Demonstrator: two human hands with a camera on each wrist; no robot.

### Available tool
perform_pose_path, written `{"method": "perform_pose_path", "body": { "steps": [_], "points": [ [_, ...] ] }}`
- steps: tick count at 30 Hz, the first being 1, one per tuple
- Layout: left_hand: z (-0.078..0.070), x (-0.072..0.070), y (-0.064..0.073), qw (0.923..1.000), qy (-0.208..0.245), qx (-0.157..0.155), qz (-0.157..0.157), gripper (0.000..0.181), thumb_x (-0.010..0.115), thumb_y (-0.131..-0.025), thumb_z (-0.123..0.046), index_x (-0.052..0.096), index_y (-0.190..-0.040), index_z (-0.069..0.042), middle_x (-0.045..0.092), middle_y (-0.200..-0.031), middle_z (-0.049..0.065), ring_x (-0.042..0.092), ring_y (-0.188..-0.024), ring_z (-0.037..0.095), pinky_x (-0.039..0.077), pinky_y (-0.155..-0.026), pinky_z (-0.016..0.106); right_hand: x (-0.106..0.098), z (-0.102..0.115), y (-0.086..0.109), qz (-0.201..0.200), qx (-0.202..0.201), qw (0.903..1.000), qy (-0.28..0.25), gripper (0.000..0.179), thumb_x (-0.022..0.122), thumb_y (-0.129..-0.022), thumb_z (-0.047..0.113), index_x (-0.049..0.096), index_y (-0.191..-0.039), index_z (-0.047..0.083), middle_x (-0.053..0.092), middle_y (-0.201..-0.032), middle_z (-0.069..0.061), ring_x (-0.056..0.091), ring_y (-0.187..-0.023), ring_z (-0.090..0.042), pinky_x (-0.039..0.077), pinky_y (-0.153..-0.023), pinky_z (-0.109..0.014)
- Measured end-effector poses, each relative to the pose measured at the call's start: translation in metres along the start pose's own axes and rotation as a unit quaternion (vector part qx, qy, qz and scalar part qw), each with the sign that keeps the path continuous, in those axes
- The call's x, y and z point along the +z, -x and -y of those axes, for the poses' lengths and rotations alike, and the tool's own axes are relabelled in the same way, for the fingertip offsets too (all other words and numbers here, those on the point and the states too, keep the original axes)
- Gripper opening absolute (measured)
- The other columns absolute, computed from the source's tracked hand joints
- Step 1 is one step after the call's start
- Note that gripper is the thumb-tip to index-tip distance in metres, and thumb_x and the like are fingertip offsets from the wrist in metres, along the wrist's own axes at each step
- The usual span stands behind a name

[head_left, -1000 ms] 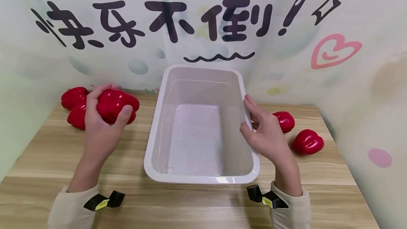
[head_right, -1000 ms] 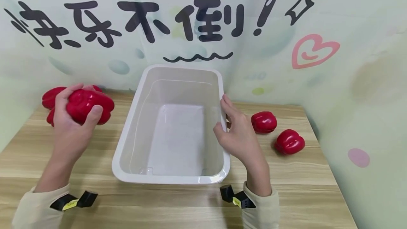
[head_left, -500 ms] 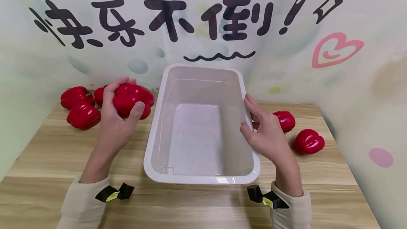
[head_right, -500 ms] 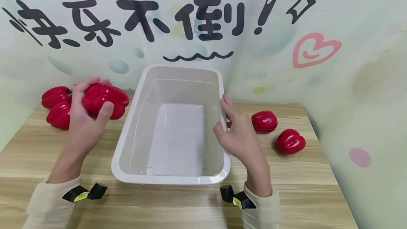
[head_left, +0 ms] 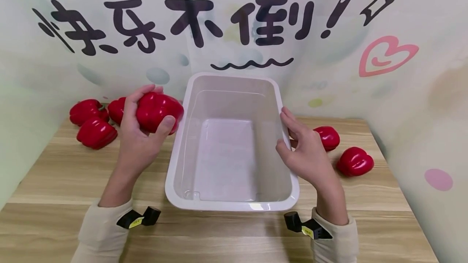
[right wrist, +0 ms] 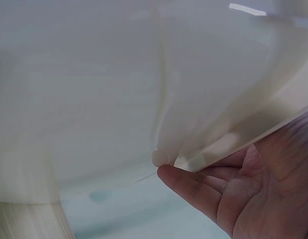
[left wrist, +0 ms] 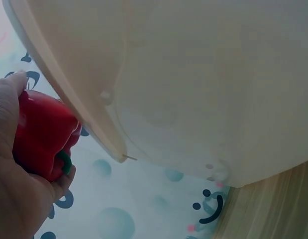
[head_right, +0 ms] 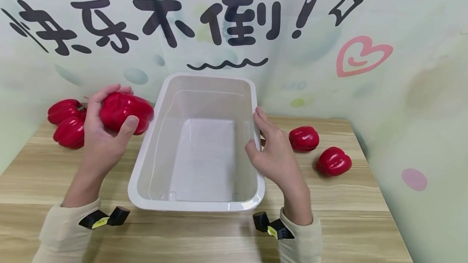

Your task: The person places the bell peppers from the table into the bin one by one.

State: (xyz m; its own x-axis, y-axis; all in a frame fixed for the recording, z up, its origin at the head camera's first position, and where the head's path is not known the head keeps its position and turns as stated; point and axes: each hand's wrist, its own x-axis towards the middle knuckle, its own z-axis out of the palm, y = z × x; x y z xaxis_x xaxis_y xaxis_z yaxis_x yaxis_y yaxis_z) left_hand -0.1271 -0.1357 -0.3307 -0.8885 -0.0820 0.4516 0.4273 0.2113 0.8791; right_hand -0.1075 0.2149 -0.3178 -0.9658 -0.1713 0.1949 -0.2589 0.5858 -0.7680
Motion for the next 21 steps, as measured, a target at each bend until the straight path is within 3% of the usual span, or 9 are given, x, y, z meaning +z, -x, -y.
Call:
{"method": "perform_pose_path", "body": {
  "steps": [11,18,21],
  "points": [
    [-0.003,0.0037,-0.0003,0.999,0.007,0.038,0.022,0.084,0.08,-0.078,0.007,0.048,-0.154,-0.015,0.051,-0.154,-0.005,0.049,-0.141,0.024,0.056,-0.1,0.014,0.0008,-0.0019,-0.0006,-0.003,-0.005,0.9999,0.01,0.065,0.062,-0.097,0.0,0.043,-0.159,0.002,0.039,-0.17,-0.007,0.062,-0.138,-0.037,0.059,-0.095,-0.048],
    [-0.0003,0.004,0.0004,0.9958,0.032,0.079,0.033,0.065,0.06,-0.088,0.0,0.048,-0.151,-0.01,0.053,-0.152,0.001,0.051,-0.136,0.025,0.056,-0.1,0.017,0.001,0.0,-0.0001,-0.001,-0.002,1.0,0.001,0.065,0.062,-0.096,-0.001,0.044,-0.159,0.004,0.04,-0.17,-0.008,0.06,-0.14,-0.038,0.059,-0.096,-0.052],
    [-0.0015,0.0052,-0.0006,0.9938,0.056,0.093,0.028,0.067,0.062,-0.084,0.005,0.048,-0.149,-0.006,0.053,-0.151,0.004,0.051,-0.135,0.027,0.057,-0.101,0.017,0.0013,0.0009,0.0001,-0.001,-0.002,1.0,-0.001,0.066,0.062,-0.096,-0.001,0.044,-0.159,0.004,0.04,-0.17,-0.008,0.06,-0.14,-0.039,0.058,-0.096,-0.052]
  ]
}}
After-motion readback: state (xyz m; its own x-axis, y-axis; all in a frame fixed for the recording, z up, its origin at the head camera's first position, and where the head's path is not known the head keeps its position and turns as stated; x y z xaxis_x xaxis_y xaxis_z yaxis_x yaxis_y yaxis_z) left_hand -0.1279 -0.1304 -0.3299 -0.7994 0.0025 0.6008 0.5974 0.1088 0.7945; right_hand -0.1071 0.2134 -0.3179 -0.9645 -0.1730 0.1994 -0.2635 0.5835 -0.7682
